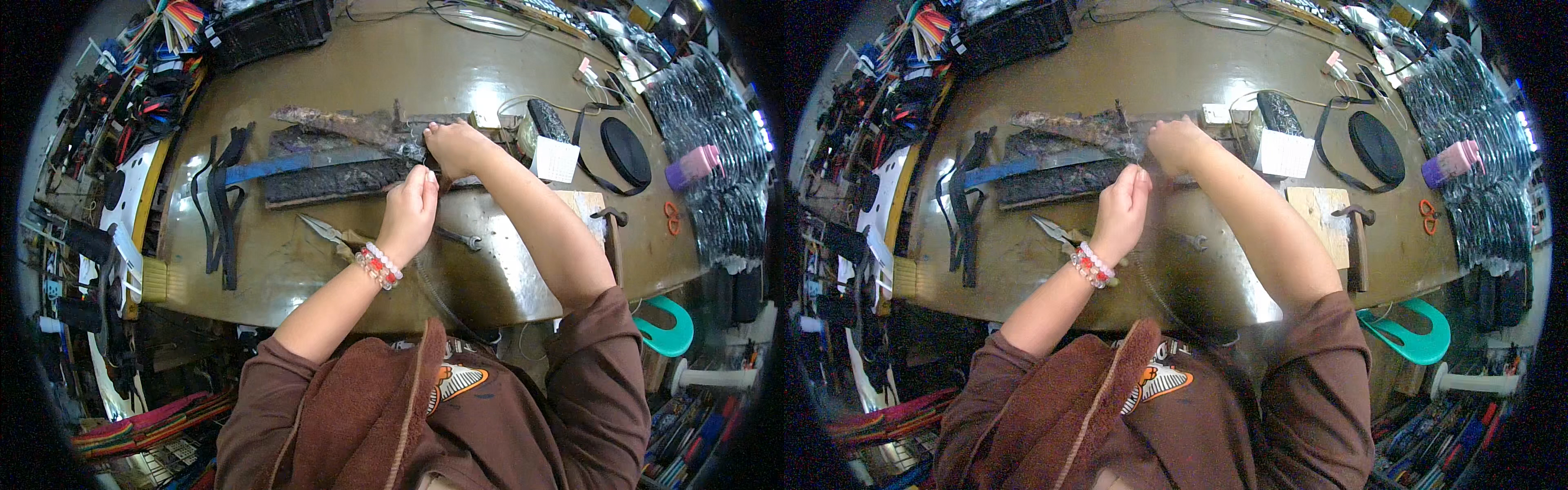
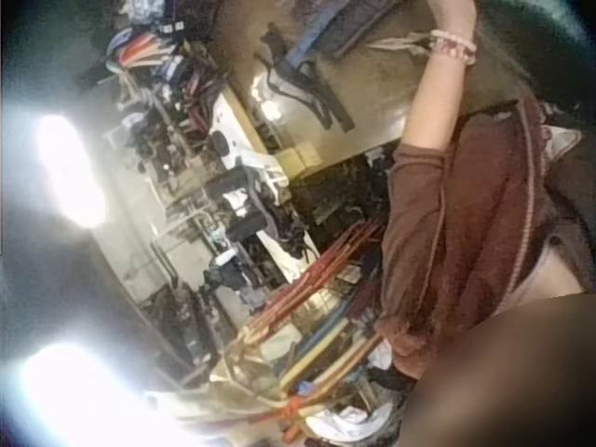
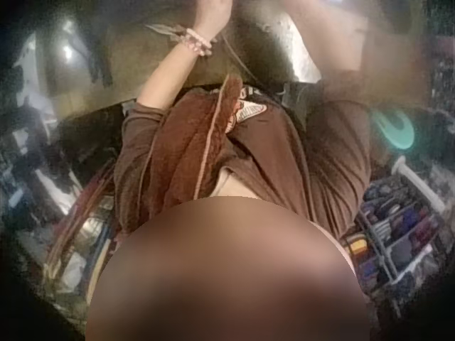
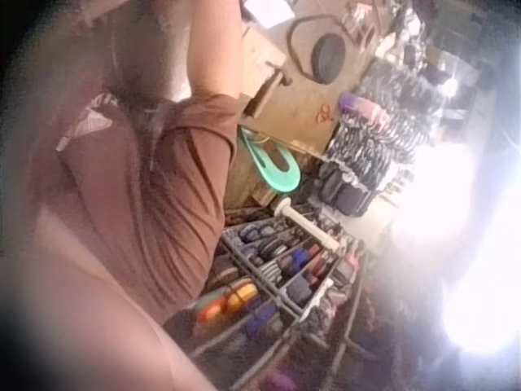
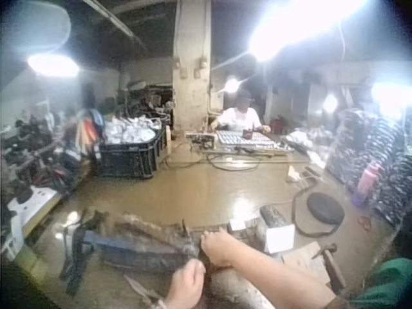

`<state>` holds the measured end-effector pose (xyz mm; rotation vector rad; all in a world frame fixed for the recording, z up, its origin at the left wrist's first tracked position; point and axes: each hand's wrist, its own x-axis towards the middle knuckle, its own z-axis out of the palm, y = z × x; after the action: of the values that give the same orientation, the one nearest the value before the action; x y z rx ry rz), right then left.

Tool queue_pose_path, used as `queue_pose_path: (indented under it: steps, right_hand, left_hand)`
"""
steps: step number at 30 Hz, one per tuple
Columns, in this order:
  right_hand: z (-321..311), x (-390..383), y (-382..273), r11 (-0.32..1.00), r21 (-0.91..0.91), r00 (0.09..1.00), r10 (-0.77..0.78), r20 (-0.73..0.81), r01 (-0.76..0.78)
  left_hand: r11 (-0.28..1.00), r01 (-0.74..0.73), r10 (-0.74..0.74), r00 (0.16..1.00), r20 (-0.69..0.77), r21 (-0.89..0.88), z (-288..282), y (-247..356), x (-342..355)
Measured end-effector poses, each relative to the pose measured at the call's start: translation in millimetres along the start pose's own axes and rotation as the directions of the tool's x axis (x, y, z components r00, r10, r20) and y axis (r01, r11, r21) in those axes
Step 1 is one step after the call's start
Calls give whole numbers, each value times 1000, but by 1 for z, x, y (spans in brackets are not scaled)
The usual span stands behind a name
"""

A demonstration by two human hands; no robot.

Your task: The person works on a zipper attached to a dark fabric strip, using pliers and a wrench to adjust the zipper slider and teeth. They repeatedly reposition the fabric and tools, occasionally touching their face.

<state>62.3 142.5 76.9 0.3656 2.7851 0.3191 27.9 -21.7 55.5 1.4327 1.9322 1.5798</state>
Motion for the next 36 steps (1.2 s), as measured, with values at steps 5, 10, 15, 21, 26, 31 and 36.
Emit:
queue_pose_path:
  steps: [5, 10, 15, 21, 26, 31, 36]
  right_hand:
    - [-5, -2, -2, 1000, -8, 999, 6, 51, -6]
    - [-11, 3, -1, 999, 35, 990, -25, 139, 21]
    - [7, -6, 1, 996, 70, 999, 53, -9, -52]
    - [33, -27, -5, 983, 169, 975, 103, -196, -69]
    - [23, -17, -5, 997, 26, 981, 82, -175, -79]
    - [10, -13, -6, 999, -15, 996, 50, -68, -51]
    - [-1, -12, -8, 997, -3, 997, 72, 16, -72]
  left_hand:
    - [998, -55, 54, 998, 26, 33, 0, 6, -10]
    - [992, -126, 125, 992, -18, -12, 7, -1, -21]
    - [917, 293, -247, 950, 191, -273, 5, -4, -17]
    - [312, 501, -418, 835, 357, -807, -15, 5, 10]
    - [226, 595, -448, 766, 461, -771, -13, 0, 6]
    - [713, 402, -406, 905, 130, -575, 14, 0, -16]
    - [718, 335, -365, 928, 81, -610, 31, 4, -25]
